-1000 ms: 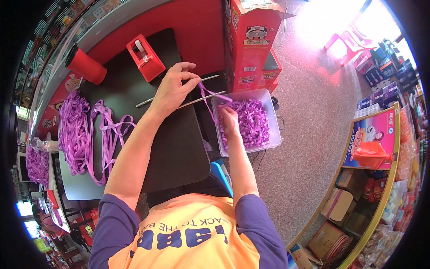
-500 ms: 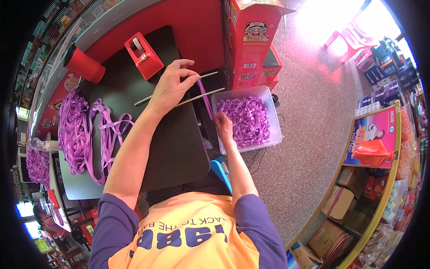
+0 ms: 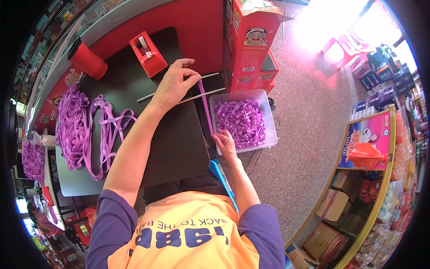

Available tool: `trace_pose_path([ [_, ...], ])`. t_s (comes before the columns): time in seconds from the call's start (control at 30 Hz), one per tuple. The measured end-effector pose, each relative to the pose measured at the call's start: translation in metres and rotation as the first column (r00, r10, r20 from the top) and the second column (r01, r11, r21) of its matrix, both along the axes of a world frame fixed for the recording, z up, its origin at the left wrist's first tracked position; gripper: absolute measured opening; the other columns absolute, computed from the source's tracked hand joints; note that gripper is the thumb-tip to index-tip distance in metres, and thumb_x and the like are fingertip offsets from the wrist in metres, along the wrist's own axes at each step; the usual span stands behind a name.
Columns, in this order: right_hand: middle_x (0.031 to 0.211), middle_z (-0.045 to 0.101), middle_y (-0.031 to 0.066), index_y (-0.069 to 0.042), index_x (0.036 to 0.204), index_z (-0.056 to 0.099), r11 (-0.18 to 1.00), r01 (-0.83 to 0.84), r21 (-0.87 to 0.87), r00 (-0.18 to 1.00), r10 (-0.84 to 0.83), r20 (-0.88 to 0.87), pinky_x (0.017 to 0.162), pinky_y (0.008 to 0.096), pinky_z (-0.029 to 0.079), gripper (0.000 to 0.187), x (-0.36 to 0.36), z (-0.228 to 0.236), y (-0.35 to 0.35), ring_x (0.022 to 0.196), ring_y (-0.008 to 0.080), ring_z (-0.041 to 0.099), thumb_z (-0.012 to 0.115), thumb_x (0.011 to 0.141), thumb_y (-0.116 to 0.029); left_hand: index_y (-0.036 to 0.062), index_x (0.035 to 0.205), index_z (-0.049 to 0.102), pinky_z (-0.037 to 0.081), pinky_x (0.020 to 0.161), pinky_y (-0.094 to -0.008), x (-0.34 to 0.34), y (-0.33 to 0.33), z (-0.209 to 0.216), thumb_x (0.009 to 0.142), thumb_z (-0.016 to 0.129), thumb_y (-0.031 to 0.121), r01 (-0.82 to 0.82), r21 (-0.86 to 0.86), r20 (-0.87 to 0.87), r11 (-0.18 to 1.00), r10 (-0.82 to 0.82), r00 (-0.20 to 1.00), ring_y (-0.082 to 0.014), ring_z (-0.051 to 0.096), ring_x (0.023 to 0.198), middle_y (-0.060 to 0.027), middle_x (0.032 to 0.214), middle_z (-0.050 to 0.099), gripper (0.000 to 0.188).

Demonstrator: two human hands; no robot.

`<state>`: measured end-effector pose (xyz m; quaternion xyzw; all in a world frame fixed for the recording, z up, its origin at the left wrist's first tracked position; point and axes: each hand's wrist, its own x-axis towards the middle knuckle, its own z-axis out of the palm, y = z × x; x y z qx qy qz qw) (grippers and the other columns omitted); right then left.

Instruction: Tying purple ribbons onto wooden sticks to create decorative craft items.

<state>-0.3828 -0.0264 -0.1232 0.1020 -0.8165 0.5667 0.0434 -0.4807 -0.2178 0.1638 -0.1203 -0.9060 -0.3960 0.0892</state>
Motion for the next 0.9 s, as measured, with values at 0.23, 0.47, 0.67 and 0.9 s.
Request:
trace_pose_path([
  [0.23, 0.095, 0.059, 0.0099, -0.002, 0.089, 0.068, 0.994, -0.109, 0.02, 0.992, 0.108, 0.07, 0.082, 0.0326, 0.045, 0.017, 0.046, 0.05, 0.051, 0.093, 0.0239, 0.057, 0.068, 0.082, -0.017, 0.0013, 0.09, 0.07, 0.039, 0.097, -0.0353, 0.0, 0.0, -0.002, 0.084, 0.063, 0.021, -0.035, -0.019, -0.036, 0.999, 0.035, 0.999, -0.0275, 0.044, 0.122, -0.0132, 0.132, 0.047, 0.022],
  [0.47, 0.086, 0.054, 0.0064, -0.005, 0.085, 0.07, 0.918, -0.382, 0.104, 0.923, 0.375, 0.08, 0.077, 0.034, 0.043, 0.016, 0.088, 0.162, 0.087, 0.086, 0.0222, 0.052, 0.069, 0.077, -0.018, 0.0059, 0.082, 0.073, 0.038, 0.098, -0.0405, -0.004, -0.004, -0.008, 0.079, 0.064, 0.021, -0.051, 0.008, -0.113, 0.999, 0.052, 0.992, -0.0336, 0.048, 0.116, -0.0158, 0.125, 0.054, 0.018],
  [0.67, 0.085, 0.053, 0.0038, -0.013, 0.081, 0.073, 0.869, -0.464, 0.173, 0.867, 0.486, -0.111, 0.075, 0.0365, 0.042, 0.017, 0.105, 0.239, 0.091, 0.082, 0.0215, 0.052, 0.073, 0.068, -0.024, 0.0053, 0.084, 0.072, 0.037, 0.099, -0.0388, -0.007, -0.004, -0.009, 0.082, 0.063, 0.021, -0.031, -0.05, -0.061, 0.998, 0.027, 0.998, -0.0305, 0.044, 0.12, -0.0133, 0.13, 0.05, 0.019],
  [0.9, 0.082, 0.051, 0.0014, -0.014, 0.075, 0.073, 0.856, -0.486, 0.179, 0.707, 0.505, -0.496, 0.067, 0.0349, 0.034, 0.033, 0.082, 0.317, 0.066, 0.075, 0.0192, 0.047, 0.075, 0.068, -0.046, 0.0072, 0.08, 0.073, 0.037, 0.099, -0.0397, -0.008, -0.007, -0.017, 0.079, 0.062, 0.021, -0.039, -0.042, -0.122, 0.998, 0.034, 0.992, -0.0319, 0.047, 0.116, -0.0137, 0.126, 0.053, 0.018],
])
